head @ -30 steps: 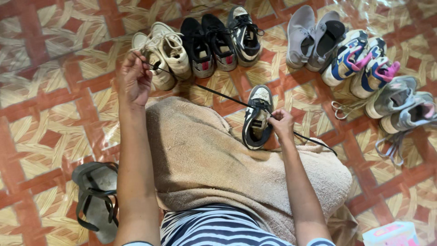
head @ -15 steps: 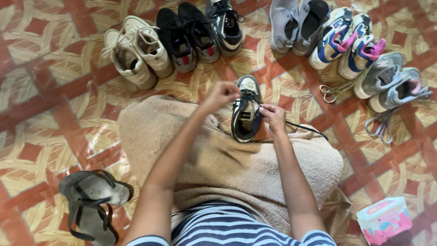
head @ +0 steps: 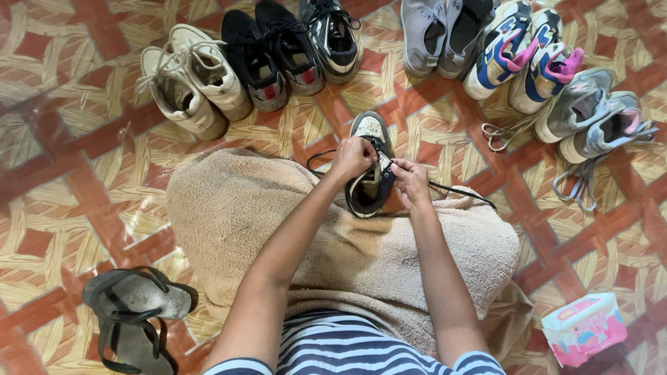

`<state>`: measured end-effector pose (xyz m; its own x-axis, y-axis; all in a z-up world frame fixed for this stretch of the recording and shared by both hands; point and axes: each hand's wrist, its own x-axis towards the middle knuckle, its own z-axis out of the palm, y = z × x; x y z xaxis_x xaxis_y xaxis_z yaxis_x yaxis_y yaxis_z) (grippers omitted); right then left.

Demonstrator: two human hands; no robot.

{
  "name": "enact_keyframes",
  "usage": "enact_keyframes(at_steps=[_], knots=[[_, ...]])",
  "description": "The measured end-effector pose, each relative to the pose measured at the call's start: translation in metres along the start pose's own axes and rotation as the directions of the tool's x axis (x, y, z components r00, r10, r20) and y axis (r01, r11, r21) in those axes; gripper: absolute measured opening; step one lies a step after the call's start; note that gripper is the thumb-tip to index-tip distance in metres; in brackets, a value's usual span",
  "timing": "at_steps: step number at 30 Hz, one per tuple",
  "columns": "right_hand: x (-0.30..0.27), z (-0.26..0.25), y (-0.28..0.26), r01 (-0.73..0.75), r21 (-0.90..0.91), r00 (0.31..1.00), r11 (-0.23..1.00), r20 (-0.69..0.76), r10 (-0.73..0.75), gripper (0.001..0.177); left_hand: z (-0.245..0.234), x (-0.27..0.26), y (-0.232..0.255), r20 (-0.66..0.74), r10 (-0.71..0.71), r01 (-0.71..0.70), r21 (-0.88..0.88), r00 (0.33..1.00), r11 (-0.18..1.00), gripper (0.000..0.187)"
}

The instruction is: The person sits on a towel on the floor and laces a single sneaker by threading the laces through the eyelets and tying a knot. The person then picks up a pair of slip-on shoes and places them on the towel.

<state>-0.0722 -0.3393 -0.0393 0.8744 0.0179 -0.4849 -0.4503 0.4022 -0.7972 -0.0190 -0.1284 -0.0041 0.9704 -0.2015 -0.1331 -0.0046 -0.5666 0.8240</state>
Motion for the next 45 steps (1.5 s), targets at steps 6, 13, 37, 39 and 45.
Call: enact_keyframes(at_steps=[6, 13, 37, 39, 45], knots=[[-0.004, 0.007, -0.002, 0.011, 0.0, 1.0, 1.0, -0.021, -0.011, 0.021, -0.002, -0.002, -0.004, 0.018, -0.005, 0.007, -0.077, 1.0, 0.997, 0.013], [-0.009, 0.015, -0.006, 0.085, -0.117, 0.996, 0.99, -0.016, -0.087, 0.021, -0.008, 0.001, 0.005, 0.071, -0.071, 0.072, -0.011, 0.995, 0.997, 0.012], [-0.011, 0.02, -0.042, 0.072, -0.207, 0.903, 0.976, -0.402, -0.152, 0.007, -0.021, -0.012, 0.016, 0.077, -0.007, -0.001, 0.098, 0.997, 0.995, 0.017], [-0.016, -0.004, -0.058, 0.134, 0.036, 0.91, 0.99, -0.4, -0.109, 0.008, -0.021, -0.015, 0.02, 0.069, 0.023, -0.033, 0.143, 0.997, 0.989, 0.015], [-0.025, -0.075, -0.068, 0.239, 0.314, 0.924, 0.919, -0.365, -0.115, 0.008, -0.023, -0.013, 0.03, 0.053, 0.04, -0.051, 0.216, 0.998, 0.975, 0.027]])
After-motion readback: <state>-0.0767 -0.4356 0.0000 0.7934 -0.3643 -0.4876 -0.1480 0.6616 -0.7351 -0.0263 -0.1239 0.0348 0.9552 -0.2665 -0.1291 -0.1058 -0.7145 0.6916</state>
